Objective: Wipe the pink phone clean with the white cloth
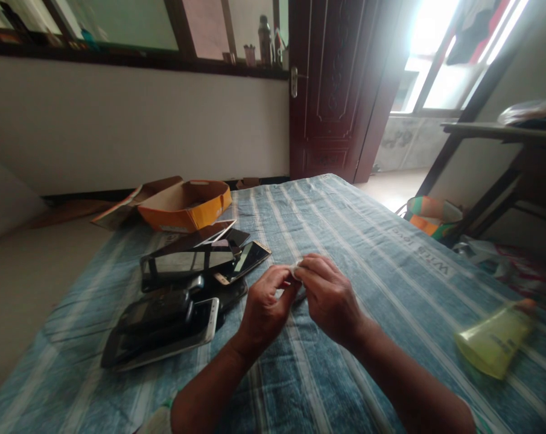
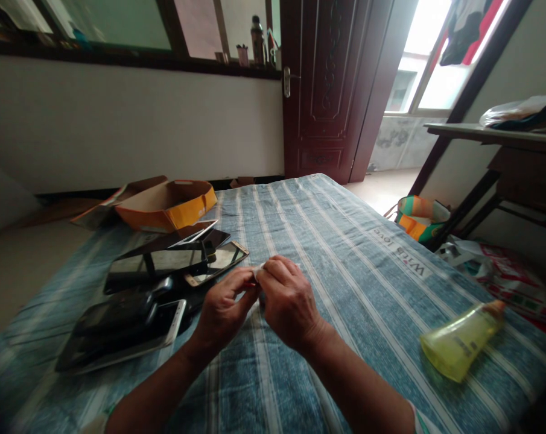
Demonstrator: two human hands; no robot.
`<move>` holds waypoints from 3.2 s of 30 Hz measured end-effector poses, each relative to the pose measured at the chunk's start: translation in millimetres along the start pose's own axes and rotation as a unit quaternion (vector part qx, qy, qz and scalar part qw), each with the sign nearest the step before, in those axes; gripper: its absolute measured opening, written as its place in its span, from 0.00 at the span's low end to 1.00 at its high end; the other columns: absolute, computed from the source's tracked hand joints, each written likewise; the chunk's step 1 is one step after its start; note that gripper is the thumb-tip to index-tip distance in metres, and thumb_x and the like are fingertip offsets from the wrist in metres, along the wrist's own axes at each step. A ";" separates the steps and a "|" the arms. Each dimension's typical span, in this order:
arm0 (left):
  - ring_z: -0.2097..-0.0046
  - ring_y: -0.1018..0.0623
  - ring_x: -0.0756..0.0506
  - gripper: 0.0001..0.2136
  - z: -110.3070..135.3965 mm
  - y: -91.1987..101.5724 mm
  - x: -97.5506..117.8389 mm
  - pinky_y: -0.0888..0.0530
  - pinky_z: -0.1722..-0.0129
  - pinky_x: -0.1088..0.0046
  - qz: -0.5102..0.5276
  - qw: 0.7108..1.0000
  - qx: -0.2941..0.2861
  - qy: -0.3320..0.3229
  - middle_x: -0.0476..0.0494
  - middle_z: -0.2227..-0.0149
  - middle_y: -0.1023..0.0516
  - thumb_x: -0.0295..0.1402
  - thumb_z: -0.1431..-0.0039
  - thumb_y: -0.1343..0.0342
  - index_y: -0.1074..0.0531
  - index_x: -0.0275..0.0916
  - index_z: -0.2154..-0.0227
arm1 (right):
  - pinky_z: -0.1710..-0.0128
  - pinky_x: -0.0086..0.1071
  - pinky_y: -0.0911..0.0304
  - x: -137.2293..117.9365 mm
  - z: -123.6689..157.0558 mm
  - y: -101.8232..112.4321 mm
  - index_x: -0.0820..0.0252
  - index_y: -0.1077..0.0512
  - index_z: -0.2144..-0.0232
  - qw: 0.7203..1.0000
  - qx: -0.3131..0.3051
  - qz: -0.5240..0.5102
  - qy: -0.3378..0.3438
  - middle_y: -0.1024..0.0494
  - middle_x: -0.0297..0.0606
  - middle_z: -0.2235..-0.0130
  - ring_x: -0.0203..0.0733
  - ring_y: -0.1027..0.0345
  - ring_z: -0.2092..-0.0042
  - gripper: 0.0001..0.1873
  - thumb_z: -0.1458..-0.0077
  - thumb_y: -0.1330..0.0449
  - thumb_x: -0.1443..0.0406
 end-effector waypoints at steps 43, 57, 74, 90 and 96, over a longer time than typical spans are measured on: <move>0.62 0.22 0.47 0.04 6.3 -8.2 13.0 0.23 0.63 0.72 -0.038 0.997 -0.012 -0.060 0.40 0.63 0.23 0.26 0.39 0.47 0.28 0.36 0.65 | 0.58 0.29 0.32 23.7 -2.3 27.1 0.59 0.26 0.62 0.971 -0.207 -0.092 -0.076 0.24 0.39 0.60 0.36 0.29 0.60 0.16 0.43 0.50 0.77; 0.62 0.22 0.47 0.05 4.1 -6.3 12.7 0.23 0.64 0.73 -0.031 0.998 -0.013 -0.046 0.41 0.62 0.22 0.29 0.38 0.48 0.27 0.37 0.64 | 0.50 0.35 0.30 14.8 0.6 24.1 0.61 0.25 0.60 0.997 -0.074 -0.015 -0.026 0.23 0.46 0.54 0.43 0.28 0.50 0.15 0.39 0.51 0.74; 0.65 0.22 0.47 0.05 -1.8 -2.3 7.4 0.22 0.67 0.73 -0.034 0.999 0.010 -0.024 0.42 0.65 0.22 0.29 0.40 0.47 0.26 0.37 0.67 | 0.44 0.44 0.33 19.6 14.0 10.9 0.60 0.26 0.53 0.997 0.036 0.055 -0.035 0.23 0.48 0.53 0.48 0.31 0.45 0.18 0.39 0.51 0.74; 0.67 0.22 0.48 0.03 -8.3 9.2 1.2 0.23 0.71 0.76 -0.036 0.997 -0.034 0.051 0.44 0.66 0.22 0.28 0.46 0.44 0.25 0.37 0.69 | 0.70 0.27 0.34 53.7 24.5 -17.0 0.61 0.20 0.64 0.838 -0.002 -0.354 -0.416 0.20 0.35 0.69 0.37 0.29 0.69 0.12 0.50 0.42 0.68; 0.61 0.21 0.46 0.04 -9.4 9.5 0.6 0.22 0.66 0.74 -0.022 0.999 -0.021 0.036 0.44 0.63 0.21 0.28 0.44 0.45 0.25 0.38 0.67 | 0.65 0.28 0.34 43.3 19.3 -12.7 0.58 0.20 0.65 0.869 0.024 -0.328 -0.369 0.21 0.34 0.67 0.37 0.28 0.65 0.13 0.50 0.43 0.70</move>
Point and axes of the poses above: each hand's wrist, its own z-axis away from the middle knuckle, its own y-axis out of the back of the hand, x = y × z, the point moved 3 cm from there along -z, towards the middle knuckle
